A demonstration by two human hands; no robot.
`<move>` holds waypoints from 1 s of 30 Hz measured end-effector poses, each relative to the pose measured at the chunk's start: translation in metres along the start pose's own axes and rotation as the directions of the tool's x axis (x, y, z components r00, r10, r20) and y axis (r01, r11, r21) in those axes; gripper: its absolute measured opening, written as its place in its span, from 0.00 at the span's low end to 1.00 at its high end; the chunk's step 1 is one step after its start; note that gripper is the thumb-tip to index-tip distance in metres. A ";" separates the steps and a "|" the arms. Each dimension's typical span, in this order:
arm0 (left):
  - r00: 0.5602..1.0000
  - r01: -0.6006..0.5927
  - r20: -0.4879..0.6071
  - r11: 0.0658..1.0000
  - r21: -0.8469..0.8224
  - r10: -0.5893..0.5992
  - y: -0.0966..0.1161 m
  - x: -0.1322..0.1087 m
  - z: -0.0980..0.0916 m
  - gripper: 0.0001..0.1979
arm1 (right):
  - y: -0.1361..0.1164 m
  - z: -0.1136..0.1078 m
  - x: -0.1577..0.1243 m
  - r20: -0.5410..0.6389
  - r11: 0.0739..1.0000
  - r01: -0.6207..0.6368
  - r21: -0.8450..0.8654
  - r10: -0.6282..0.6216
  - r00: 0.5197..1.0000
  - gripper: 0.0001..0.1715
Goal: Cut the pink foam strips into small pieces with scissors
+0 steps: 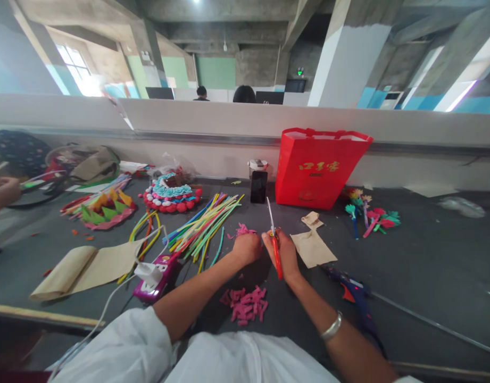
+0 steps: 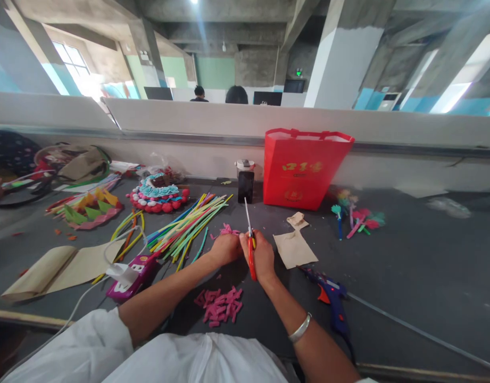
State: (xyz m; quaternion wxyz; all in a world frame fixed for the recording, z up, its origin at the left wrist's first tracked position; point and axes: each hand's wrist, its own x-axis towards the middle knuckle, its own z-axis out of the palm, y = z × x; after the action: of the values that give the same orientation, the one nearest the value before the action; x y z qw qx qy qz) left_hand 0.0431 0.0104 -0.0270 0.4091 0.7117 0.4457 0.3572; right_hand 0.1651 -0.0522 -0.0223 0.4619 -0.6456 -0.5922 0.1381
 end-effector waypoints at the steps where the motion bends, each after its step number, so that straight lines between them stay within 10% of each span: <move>1: 1.000 0.008 0.005 1.000 -0.018 -0.008 0.000 0.001 0.000 0.19 | -0.003 -0.001 -0.001 0.005 1.000 -0.001 -0.021 0.002 1.000 0.20; 9: 0.998 0.039 -0.032 0.951 -0.307 -0.051 0.014 -0.009 -0.027 0.07 | -0.016 -0.005 -0.006 -0.023 0.997 0.019 -0.068 -0.021 1.000 0.21; 15: 0.997 0.072 0.031 0.737 -0.673 -0.070 0.021 -0.020 -0.032 0.03 | -0.015 0.000 -0.009 -0.028 0.990 0.067 0.128 -0.064 0.998 0.17; 30: 0.989 0.093 0.146 0.842 -0.532 -0.017 0.009 -0.030 -0.024 0.02 | -0.024 0.001 -0.012 0.137 0.932 -0.056 0.359 0.007 0.991 0.17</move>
State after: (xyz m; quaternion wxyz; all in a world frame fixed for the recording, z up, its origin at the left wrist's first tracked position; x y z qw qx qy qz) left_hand 0.0150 -0.0134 -0.0135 0.6313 0.5782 0.3192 0.4065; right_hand 0.1457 -0.0657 -0.0092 0.5301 -0.5484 -0.5755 0.2950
